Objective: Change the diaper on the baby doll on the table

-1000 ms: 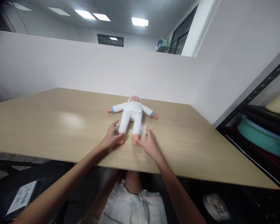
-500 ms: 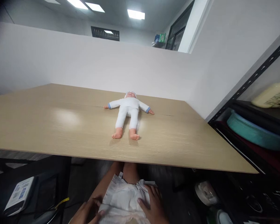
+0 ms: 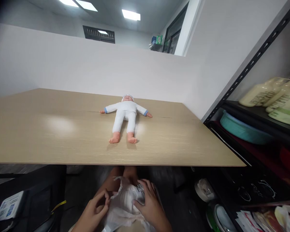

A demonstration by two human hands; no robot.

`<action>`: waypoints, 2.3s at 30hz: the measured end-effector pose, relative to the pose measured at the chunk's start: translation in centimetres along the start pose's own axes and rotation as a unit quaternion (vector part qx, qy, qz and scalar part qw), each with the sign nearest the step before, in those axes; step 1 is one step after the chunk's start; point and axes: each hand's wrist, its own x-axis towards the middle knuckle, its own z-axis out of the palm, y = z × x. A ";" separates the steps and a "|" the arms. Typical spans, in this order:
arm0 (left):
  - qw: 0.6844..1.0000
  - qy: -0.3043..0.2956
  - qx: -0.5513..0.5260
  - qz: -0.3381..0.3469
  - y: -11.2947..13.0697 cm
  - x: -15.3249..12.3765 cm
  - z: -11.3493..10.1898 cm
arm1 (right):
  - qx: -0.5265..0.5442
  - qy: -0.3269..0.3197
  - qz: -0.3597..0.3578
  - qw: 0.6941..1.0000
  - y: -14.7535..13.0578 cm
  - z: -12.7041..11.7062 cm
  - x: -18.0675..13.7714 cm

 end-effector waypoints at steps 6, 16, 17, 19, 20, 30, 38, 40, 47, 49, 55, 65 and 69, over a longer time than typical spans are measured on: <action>0.984 -0.166 -0.015 0.062 5.6 -1.8 -3.4 | 0.181 -0.073 -0.164 0.967 -5.4 -3.6 2.0; 0.994 -0.042 -0.042 0.087 9.2 0.6 -9.9 | 0.365 -0.043 -0.141 0.919 -10.3 -6.6 3.1; 0.995 -0.029 -0.014 0.092 9.6 1.3 -10.3 | 0.381 -0.023 -0.134 0.915 -10.7 -6.7 3.6; 0.994 -0.022 0.045 0.094 10.4 2.9 -10.9 | 0.388 0.022 -0.121 0.913 -11.6 -7.0 4.9; 0.992 -0.027 0.078 0.096 10.7 3.8 -11.1 | 0.387 0.045 -0.115 0.914 -12.0 -7.3 5.8; 0.964 -0.009 0.220 0.152 13.3 9.7 -11.5 | 0.383 0.085 -0.052 0.919 -12.3 -11.2 11.6; 0.928 0.068 0.330 0.161 12.5 13.4 -12.7 | 0.255 -0.018 -0.058 0.965 -9.0 -14.6 15.5; 0.909 0.065 0.381 0.156 11.9 14.6 -12.9 | 0.238 -0.030 -0.053 0.969 -7.9 -15.0 16.7; 0.875 0.038 0.459 0.146 10.7 16.2 -13.6 | 0.114 0.003 -0.098 0.989 -6.0 -14.9 18.1; 0.871 0.029 0.467 0.151 10.1 16.3 -13.8 | 0.056 0.007 -0.111 0.992 -5.7 -15.1 18.2; 0.880 0.014 0.440 0.176 8.6 16.4 -13.6 | -0.101 0.107 -0.185 0.972 -8.5 -14.6 16.1; 0.886 0.018 0.445 0.128 9.2 16.0 -13.2 | -0.171 0.046 -0.225 0.958 -14.2 -4.0 10.0; 0.867 0.034 0.495 0.053 9.9 15.9 -15.8 | -0.172 0.048 -0.198 0.964 -13.1 -3.8 10.6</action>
